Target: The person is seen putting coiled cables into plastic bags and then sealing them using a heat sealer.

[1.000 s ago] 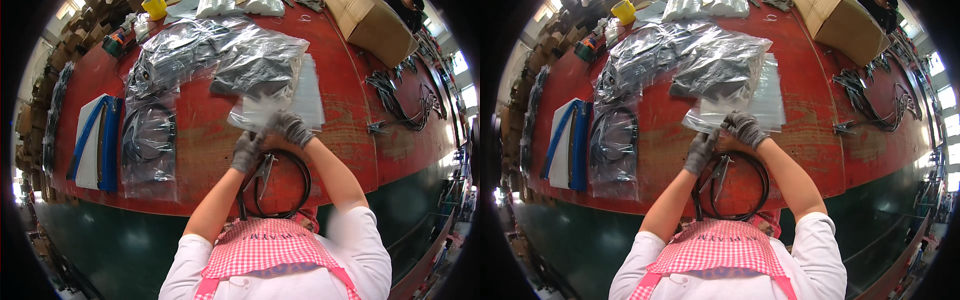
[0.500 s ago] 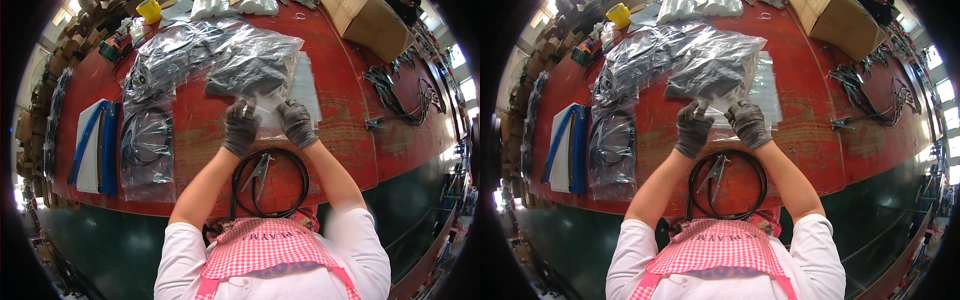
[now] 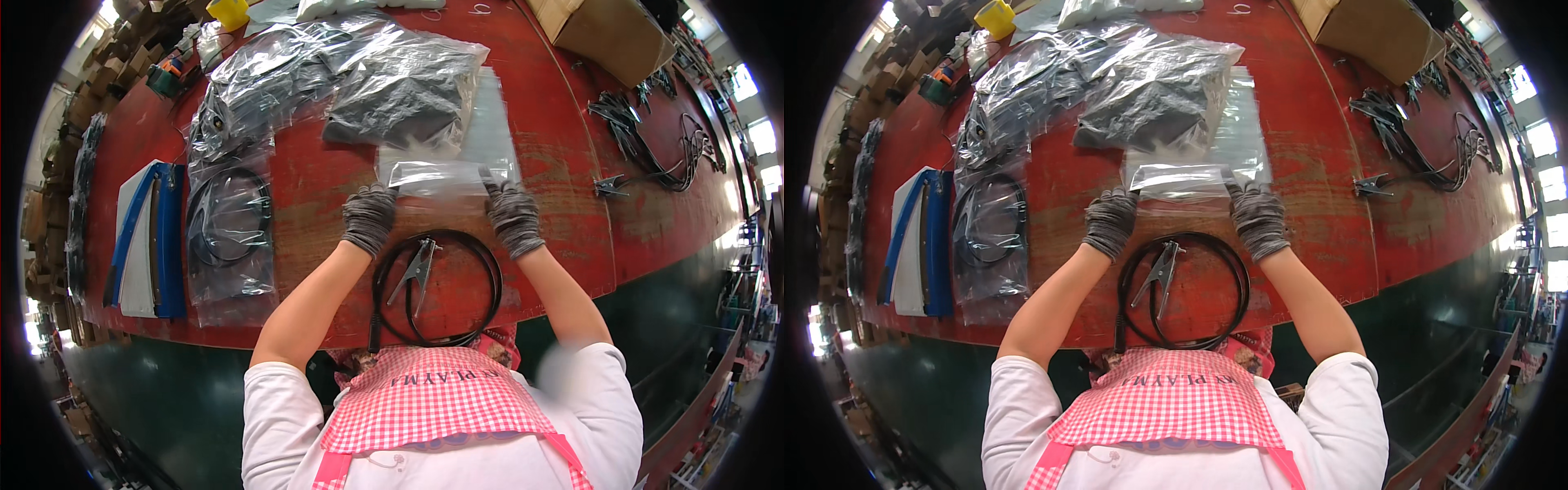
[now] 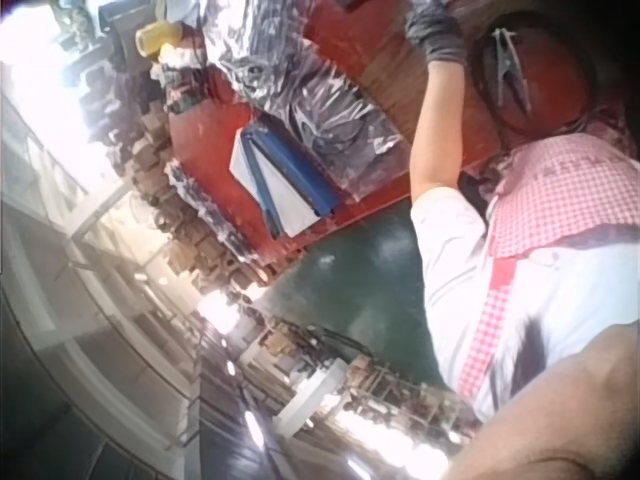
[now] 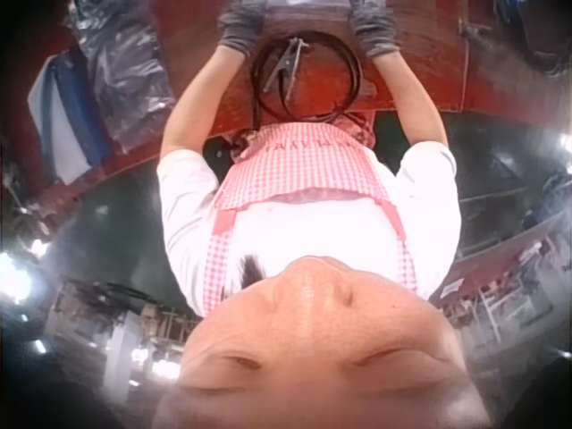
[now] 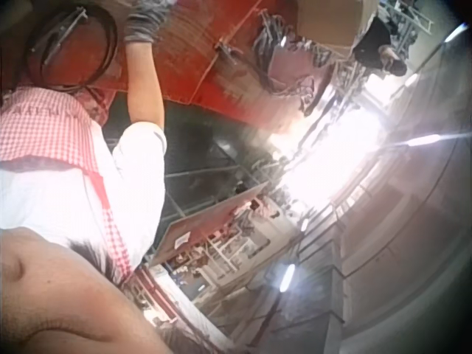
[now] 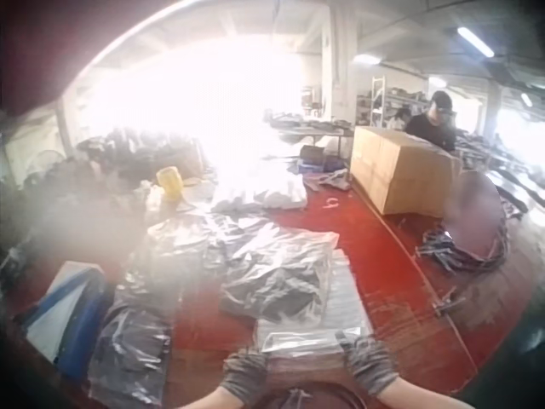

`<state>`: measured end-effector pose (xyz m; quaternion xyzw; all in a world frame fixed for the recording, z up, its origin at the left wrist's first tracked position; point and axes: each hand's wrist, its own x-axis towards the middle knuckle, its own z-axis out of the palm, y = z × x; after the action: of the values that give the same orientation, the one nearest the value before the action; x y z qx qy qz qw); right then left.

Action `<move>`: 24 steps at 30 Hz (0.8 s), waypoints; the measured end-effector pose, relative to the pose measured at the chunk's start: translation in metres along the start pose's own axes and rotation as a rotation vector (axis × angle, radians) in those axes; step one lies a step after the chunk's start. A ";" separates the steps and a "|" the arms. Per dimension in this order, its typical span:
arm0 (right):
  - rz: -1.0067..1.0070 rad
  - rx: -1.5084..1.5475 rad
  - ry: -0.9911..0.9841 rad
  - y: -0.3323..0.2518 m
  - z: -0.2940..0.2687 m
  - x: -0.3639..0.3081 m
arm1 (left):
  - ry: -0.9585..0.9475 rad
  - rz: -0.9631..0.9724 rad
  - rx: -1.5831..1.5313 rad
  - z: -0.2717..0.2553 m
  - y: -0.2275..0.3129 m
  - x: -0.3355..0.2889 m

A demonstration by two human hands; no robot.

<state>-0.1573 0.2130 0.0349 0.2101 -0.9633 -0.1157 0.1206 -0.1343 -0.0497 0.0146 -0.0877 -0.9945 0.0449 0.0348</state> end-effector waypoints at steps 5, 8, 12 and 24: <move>-0.215 0.186 0.083 0.014 0.029 -0.072 | -0.011 0.247 0.063 0.012 -0.007 -0.044; -0.344 0.083 0.025 0.002 0.004 -0.142 | 0.018 0.286 -0.065 0.015 0.002 -0.108; -0.161 0.757 -0.141 -0.019 -0.013 -0.185 | -0.094 0.014 -0.372 0.005 0.021 -0.154; -0.426 0.589 -0.289 -0.054 -0.017 -0.216 | 0.156 -0.170 -0.563 0.007 0.047 -0.263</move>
<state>0.0588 0.2559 -0.0033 0.4126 -0.8971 0.1149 -0.1084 0.1315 -0.0513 -0.0125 -0.0133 -0.9659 -0.2426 0.0891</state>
